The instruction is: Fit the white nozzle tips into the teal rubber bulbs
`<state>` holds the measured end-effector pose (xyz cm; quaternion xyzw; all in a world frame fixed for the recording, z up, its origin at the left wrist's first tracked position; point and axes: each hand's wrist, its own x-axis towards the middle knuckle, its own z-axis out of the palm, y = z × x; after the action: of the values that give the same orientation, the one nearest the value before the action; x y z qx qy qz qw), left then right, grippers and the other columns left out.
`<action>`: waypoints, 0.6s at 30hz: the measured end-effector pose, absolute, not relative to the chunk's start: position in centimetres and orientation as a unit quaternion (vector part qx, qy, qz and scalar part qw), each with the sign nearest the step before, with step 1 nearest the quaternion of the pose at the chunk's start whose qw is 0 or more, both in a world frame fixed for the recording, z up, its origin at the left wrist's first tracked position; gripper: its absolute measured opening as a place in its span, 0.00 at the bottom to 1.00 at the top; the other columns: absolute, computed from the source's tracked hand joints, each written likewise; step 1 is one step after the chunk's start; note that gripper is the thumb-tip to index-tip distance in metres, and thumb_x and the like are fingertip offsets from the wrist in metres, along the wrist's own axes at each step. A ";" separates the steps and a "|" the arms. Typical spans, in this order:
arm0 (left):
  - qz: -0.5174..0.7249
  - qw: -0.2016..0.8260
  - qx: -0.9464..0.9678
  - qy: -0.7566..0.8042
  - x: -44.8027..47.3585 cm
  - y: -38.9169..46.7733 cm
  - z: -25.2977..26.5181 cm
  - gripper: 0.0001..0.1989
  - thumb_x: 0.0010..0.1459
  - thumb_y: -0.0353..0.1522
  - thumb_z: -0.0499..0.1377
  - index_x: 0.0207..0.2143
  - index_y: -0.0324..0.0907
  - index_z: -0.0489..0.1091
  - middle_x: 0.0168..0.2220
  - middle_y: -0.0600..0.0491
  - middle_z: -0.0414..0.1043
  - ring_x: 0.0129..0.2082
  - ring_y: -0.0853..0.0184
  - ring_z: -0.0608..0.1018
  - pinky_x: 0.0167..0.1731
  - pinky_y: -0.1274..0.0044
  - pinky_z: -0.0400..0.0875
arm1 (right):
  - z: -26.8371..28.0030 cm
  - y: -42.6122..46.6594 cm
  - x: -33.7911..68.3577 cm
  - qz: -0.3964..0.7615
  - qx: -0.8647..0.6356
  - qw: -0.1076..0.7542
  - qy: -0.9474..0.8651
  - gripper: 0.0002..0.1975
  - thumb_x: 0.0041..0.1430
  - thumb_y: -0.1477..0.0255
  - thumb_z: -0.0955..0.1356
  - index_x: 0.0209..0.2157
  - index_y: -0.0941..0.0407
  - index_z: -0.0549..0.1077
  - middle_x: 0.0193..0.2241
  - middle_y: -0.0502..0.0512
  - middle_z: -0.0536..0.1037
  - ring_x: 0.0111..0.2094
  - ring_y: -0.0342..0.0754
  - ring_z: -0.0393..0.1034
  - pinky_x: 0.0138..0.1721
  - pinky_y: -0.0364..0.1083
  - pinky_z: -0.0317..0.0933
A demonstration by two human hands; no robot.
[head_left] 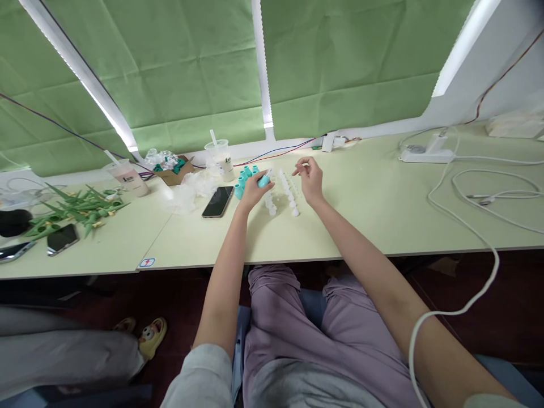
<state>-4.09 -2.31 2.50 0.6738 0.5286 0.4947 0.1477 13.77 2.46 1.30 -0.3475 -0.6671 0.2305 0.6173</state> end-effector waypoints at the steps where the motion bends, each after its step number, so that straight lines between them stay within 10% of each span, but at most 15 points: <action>1: 0.510 0.146 0.660 0.533 -4.4 -2.2 2.5 0.19 0.48 0.34 0.63 0.45 0.39 0.72 0.35 0.50 0.73 0.36 0.65 0.74 0.42 0.73 0.68 | 1.4 2.6 14.1 0.241 -0.354 0.611 -0.666 0.18 0.62 0.56 0.59 0.35 0.57 0.66 0.32 0.52 0.73 0.29 0.39 0.70 0.32 0.40 0.61; 18: 0.583 0.130 0.578 0.556 -6.7 -1.4 1.8 0.17 0.48 0.34 0.61 0.41 0.38 0.71 0.35 0.52 0.73 0.37 0.66 0.73 0.39 0.76 0.68 | 2.1 -0.7 13.6 -0.007 -0.334 0.144 -0.932 0.06 0.55 0.72 0.69 0.33 0.54 0.79 0.33 0.55 0.78 0.41 0.48 0.68 0.44 0.46 0.49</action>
<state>-6.74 -1.44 1.84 0.5781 0.5558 0.5830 0.1301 13.63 -0.69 2.10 -0.3339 -0.9315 -0.0071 0.1442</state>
